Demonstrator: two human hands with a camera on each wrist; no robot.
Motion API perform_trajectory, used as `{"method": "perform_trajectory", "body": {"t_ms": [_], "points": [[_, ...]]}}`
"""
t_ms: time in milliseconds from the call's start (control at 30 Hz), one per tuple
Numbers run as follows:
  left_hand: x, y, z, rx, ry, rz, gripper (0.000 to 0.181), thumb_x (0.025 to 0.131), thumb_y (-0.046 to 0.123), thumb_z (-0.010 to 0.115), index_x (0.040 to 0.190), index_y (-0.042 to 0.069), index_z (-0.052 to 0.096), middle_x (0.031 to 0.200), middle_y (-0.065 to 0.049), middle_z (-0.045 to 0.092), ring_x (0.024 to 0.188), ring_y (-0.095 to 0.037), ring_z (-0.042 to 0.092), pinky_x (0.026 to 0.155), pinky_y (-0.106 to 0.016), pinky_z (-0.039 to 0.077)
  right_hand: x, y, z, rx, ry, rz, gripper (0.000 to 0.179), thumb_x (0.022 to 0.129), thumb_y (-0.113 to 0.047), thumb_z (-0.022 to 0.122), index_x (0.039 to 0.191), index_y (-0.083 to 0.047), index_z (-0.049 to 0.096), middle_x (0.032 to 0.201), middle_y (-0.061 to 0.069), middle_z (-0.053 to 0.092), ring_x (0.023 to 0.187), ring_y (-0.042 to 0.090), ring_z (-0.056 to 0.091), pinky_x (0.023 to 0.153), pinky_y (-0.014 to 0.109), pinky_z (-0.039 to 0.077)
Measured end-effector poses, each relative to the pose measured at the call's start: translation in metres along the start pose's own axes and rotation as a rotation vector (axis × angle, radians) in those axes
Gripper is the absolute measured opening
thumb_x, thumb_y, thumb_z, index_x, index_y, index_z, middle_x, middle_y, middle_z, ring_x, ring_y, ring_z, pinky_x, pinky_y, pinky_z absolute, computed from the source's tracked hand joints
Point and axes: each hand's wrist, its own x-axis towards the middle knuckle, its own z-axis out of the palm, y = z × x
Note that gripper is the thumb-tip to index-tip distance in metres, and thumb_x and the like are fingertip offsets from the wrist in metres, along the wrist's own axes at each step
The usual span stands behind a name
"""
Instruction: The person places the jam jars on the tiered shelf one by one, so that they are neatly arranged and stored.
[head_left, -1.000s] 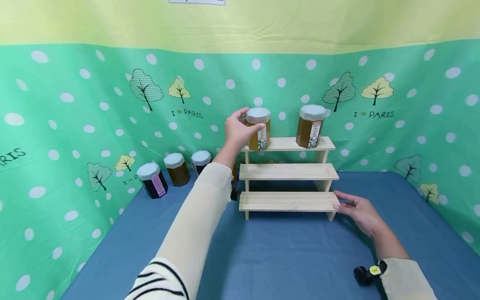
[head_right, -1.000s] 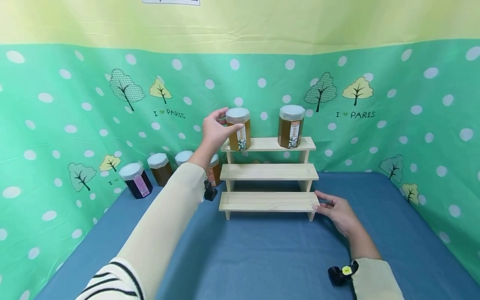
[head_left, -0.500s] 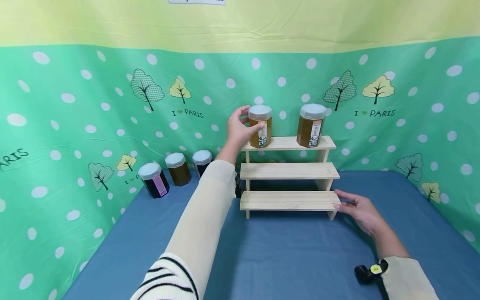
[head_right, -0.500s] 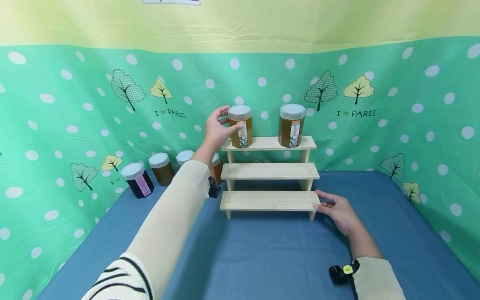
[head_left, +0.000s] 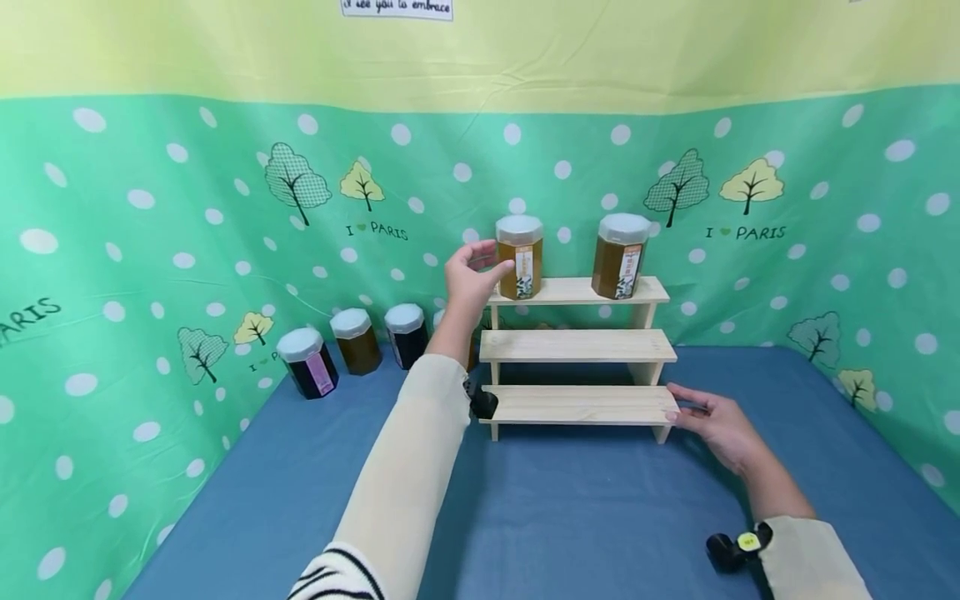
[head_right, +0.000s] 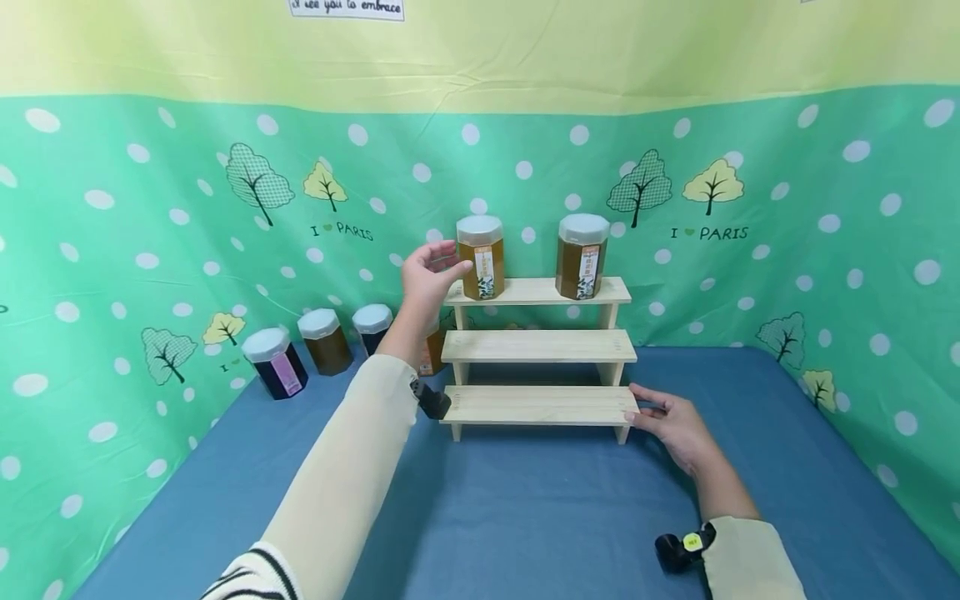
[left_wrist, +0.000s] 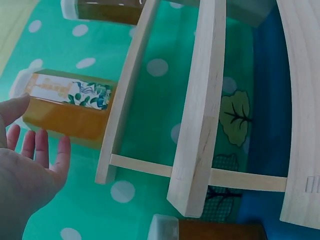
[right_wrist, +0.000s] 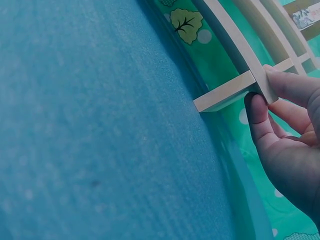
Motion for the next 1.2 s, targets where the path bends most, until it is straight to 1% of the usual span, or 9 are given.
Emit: {"method": "perform_trajectory", "body": {"t_ms": [167, 333, 433, 567, 633, 767, 867, 1067, 1200], "points": [[-0.011, 0.000, -0.007, -0.003, -0.018, 0.039, 0.037, 0.083, 0.008, 0.078, 0.117, 0.003, 0.065, 0.116, -0.011, 0.064, 0.103, -0.021, 0.062, 0.085, -0.032, 0.053, -0.001, -0.001, 0.001, 0.005, 0.001, 0.001, 0.073, 0.091, -0.023, 0.071, 0.149, 0.003, 0.034, 0.147, 0.034, 0.034, 0.101, 0.005, 0.060, 0.083, 0.016, 0.048], [-0.022, 0.000, -0.015, 0.008, -0.057, 0.135, 0.038, 0.084, 0.008, 0.077, 0.118, -0.004, 0.063, 0.118, -0.021, 0.062, 0.098, -0.023, 0.060, 0.089, -0.035, 0.052, -0.001, -0.001, 0.001, 0.008, 0.005, 0.002, 0.073, 0.092, -0.024, 0.071, 0.149, 0.002, 0.034, 0.148, 0.033, 0.032, 0.100, 0.003, 0.059, 0.082, 0.015, 0.048], [-0.028, 0.001, -0.020, 0.018, -0.074, 0.193, 0.034, 0.085, 0.012, 0.076, 0.114, -0.003, 0.065, 0.113, -0.018, 0.063, 0.095, -0.023, 0.059, 0.090, -0.040, 0.051, -0.001, -0.001, 0.002, 0.009, 0.006, 0.000, 0.072, 0.092, -0.023, 0.071, 0.148, 0.003, 0.034, 0.148, 0.033, 0.032, 0.100, 0.003, 0.059, 0.083, 0.016, 0.048], [-0.037, 0.003, -0.029, 0.061, -0.107, 0.231, 0.029, 0.086, 0.018, 0.076, 0.109, 0.002, 0.067, 0.106, -0.009, 0.062, 0.093, -0.021, 0.058, 0.089, -0.044, 0.050, -0.001, -0.001, 0.002, 0.001, 0.008, 0.005, 0.072, 0.092, -0.023, 0.070, 0.148, 0.003, 0.034, 0.148, 0.033, 0.033, 0.101, 0.004, 0.059, 0.082, 0.016, 0.048], [-0.041, 0.004, -0.033, 0.082, -0.127, 0.236, 0.028, 0.087, 0.019, 0.076, 0.109, 0.002, 0.068, 0.107, -0.008, 0.060, 0.094, -0.022, 0.057, 0.088, -0.045, 0.050, -0.001, 0.000, 0.002, 0.000, 0.009, 0.008, 0.072, 0.092, -0.023, 0.070, 0.148, 0.003, 0.034, 0.148, 0.033, 0.033, 0.101, 0.005, 0.060, 0.082, 0.016, 0.048], [-0.046, 0.004, -0.043, 0.109, -0.161, 0.244, 0.028, 0.087, 0.017, 0.075, 0.110, 0.002, 0.068, 0.112, -0.016, 0.057, 0.097, -0.028, 0.056, 0.087, -0.046, 0.049, -0.001, -0.001, 0.002, -0.003, 0.007, 0.008, 0.072, 0.092, -0.023, 0.071, 0.148, 0.003, 0.035, 0.147, 0.033, 0.034, 0.102, 0.006, 0.060, 0.082, 0.016, 0.048], [-0.050, 0.004, -0.049, 0.148, -0.185, 0.251, 0.031, 0.087, 0.017, 0.075, 0.113, 0.002, 0.067, 0.115, -0.017, 0.055, 0.098, -0.030, 0.056, 0.086, -0.046, 0.050, -0.001, -0.001, 0.001, -0.009, 0.007, 0.011, 0.073, 0.092, -0.025, 0.071, 0.149, 0.002, 0.034, 0.148, 0.033, 0.033, 0.102, 0.006, 0.060, 0.083, 0.017, 0.049], [-0.058, 0.001, -0.062, 0.251, -0.239, 0.236, 0.037, 0.086, 0.022, 0.076, 0.118, 0.007, 0.066, 0.120, -0.007, 0.053, 0.105, -0.029, 0.055, 0.088, -0.045, 0.051, -0.002, -0.001, 0.001, -0.018, 0.008, 0.009, 0.073, 0.092, -0.027, 0.070, 0.149, 0.001, 0.034, 0.148, 0.032, 0.033, 0.101, 0.005, 0.060, 0.084, 0.017, 0.049], [-0.063, -0.002, -0.073, 0.307, -0.281, 0.235, 0.043, 0.085, 0.024, 0.077, 0.123, 0.007, 0.064, 0.124, -0.006, 0.050, 0.109, -0.028, 0.054, 0.089, -0.045, 0.051, -0.001, 0.001, 0.001, -0.004, 0.001, -0.013, 0.072, 0.092, -0.024, 0.070, 0.148, 0.003, 0.034, 0.147, 0.034, 0.034, 0.099, 0.001, 0.060, 0.082, 0.016, 0.048]]}}
